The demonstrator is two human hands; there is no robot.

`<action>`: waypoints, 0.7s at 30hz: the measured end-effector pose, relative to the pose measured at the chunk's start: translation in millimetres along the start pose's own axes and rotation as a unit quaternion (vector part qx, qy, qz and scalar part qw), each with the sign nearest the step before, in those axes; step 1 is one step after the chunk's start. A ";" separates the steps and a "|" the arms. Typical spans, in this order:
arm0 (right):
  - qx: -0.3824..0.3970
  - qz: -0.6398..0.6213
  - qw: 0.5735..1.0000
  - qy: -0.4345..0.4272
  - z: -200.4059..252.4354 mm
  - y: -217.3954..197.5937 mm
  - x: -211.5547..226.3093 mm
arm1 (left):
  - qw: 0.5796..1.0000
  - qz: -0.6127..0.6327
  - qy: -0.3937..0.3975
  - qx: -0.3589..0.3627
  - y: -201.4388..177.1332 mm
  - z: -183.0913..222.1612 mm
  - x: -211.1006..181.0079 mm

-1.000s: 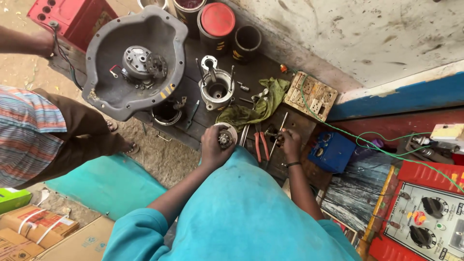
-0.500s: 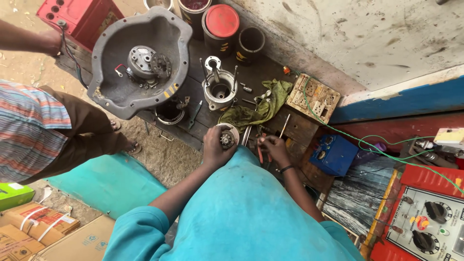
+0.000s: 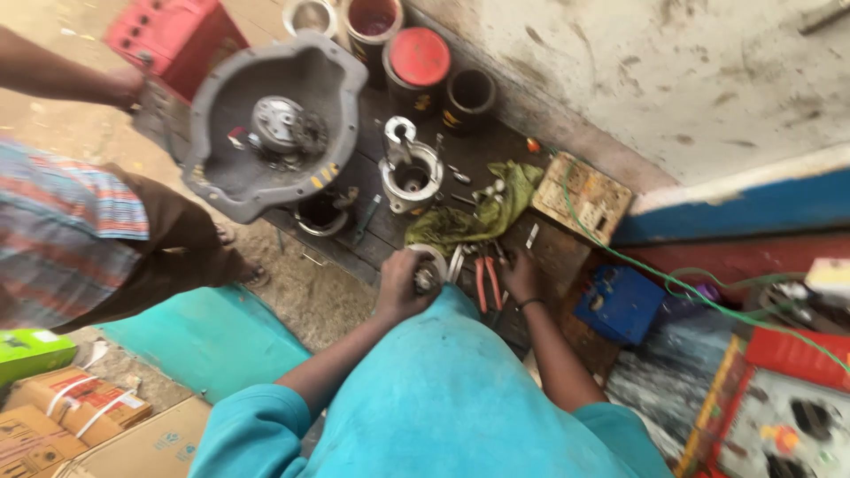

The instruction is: Disassembling and inspecting the internal components of a motor on a repair workbench.

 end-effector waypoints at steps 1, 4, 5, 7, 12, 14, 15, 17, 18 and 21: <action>0.019 -0.034 0.999 0.023 -6.5 3.7 -1.6 | 0.999 -0.002 0.033 -0.005 1.7 0.7 0.0; 0.076 -0.045 0.996 0.014 -13.6 -3.2 21.7 | 0.997 -0.002 0.081 -0.011 3.3 1.5 -4.6; 0.110 -0.016 0.994 -0.001 -16.6 -4.7 33.3 | 0.995 0.015 0.096 -0.002 4.6 1.5 -6.2; 0.125 0.056 0.991 0.002 -21.7 7.1 25.7 | 0.996 0.005 0.084 0.002 -1.0 -0.1 -11.0; 0.085 0.106 0.990 -0.032 -22.1 2.8 29.0 | 0.998 -0.001 0.066 -0.005 -5.2 5.0 -19.0; 0.032 0.101 0.994 -0.029 -7.1 -20.9 42.6 | 0.999 -0.009 0.047 -0.002 -7.3 4.9 -27.0; 0.032 0.099 0.994 -0.030 -0.7 -26.8 55.6 | 0.999 -0.011 0.047 -0.001 -2.3 6.3 -17.6; 0.000 0.108 0.994 -0.005 15.2 -53.8 71.0 | 0.999 0.004 0.041 -0.015 12.8 4.2 -0.3; -0.004 0.112 0.994 0.000 16.7 -48.0 65.6 | 0.999 0.010 0.046 -0.013 6.2 4.6 -5.4; -0.003 0.001 0.999 0.045 14.2 -37.0 22.5 | 0.999 -0.019 0.003 -0.028 -6.2 -5.5 -12.2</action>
Point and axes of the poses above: each hand's wrist, its own z-axis away from the middle knuckle, its own y-axis out of the palm, x = y × z, the point moved 9 cm from there along -z, towards the middle knuckle, and after that the axes turned 15 degrees about x, right-handed, at the moved point
